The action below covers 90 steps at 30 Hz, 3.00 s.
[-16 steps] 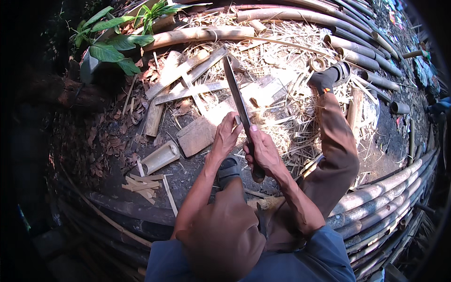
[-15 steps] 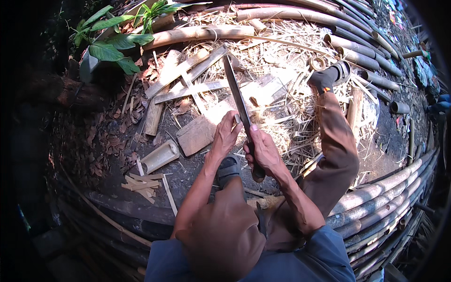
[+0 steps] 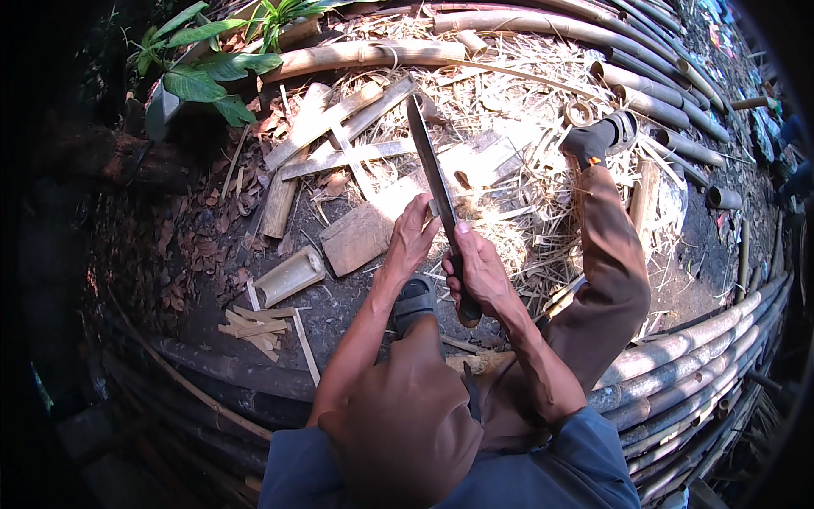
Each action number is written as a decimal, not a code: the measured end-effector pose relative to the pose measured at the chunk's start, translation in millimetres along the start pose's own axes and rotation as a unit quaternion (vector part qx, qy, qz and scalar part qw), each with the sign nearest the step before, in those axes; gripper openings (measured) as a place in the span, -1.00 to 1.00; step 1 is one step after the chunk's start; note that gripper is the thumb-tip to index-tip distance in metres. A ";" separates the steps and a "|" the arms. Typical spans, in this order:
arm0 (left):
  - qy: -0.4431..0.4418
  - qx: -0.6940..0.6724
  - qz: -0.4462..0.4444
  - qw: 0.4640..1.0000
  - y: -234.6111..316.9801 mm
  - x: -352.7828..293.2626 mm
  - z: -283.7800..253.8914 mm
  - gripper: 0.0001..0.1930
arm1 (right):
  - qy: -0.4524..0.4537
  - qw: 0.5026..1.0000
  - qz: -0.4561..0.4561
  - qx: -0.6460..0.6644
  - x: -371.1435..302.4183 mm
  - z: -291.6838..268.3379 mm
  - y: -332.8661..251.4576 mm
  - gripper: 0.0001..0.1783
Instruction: The person sits on the ground and uses a machete to split bamboo pieces into smaller strips. They repeatedly position the bamboo, strike it with the machete, and separate the resulting strips.
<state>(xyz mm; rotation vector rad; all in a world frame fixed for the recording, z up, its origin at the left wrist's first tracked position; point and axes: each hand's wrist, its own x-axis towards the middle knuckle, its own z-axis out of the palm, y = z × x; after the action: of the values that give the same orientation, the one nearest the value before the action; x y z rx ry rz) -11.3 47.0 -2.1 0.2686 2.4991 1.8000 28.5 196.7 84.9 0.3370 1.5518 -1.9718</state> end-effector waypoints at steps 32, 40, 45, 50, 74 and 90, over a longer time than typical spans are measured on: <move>0.016 0.015 0.059 0.998 7.1 9.5 -8.4 -0.82 | 0.053 0.971 -0.143 -0.185 1.0 14.5 -3.6 -0.48; 0.054 -0.094 0.047 0.993 -29.0 4.4 -2.7 -0.75 | 0.047 0.949 -0.206 -0.233 -1.0 15.5 -3.6 -0.49; 0.051 -0.037 0.060 0.996 -30.3 3.3 7.9 -0.78 | 0.073 0.940 -0.244 -0.225 5.9 7.3 12.6 -0.48; 0.103 -0.121 -0.006 0.987 -16.5 -4.5 -14.2 -0.73 | 0.058 0.936 -0.248 -0.244 4.5 29.7 7.7 -0.48; 0.259 0.092 -0.144 0.951 8.5 -28.8 -57.8 -0.63 | 0.017 0.963 -0.058 -0.261 34.8 4.3 86.3 -0.52; 0.213 0.079 -0.112 0.967 7.0 -28.8 -47.3 -0.63 | 0.113 0.928 -0.089 -0.345 66.8 -58.7 158.4 -0.43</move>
<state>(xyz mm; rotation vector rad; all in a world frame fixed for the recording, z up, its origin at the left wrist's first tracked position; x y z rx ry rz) 11.1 -0.1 18.0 -0.4282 2.8104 1.7160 60.6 210.7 -93.3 0.1291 2.3700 -1.4053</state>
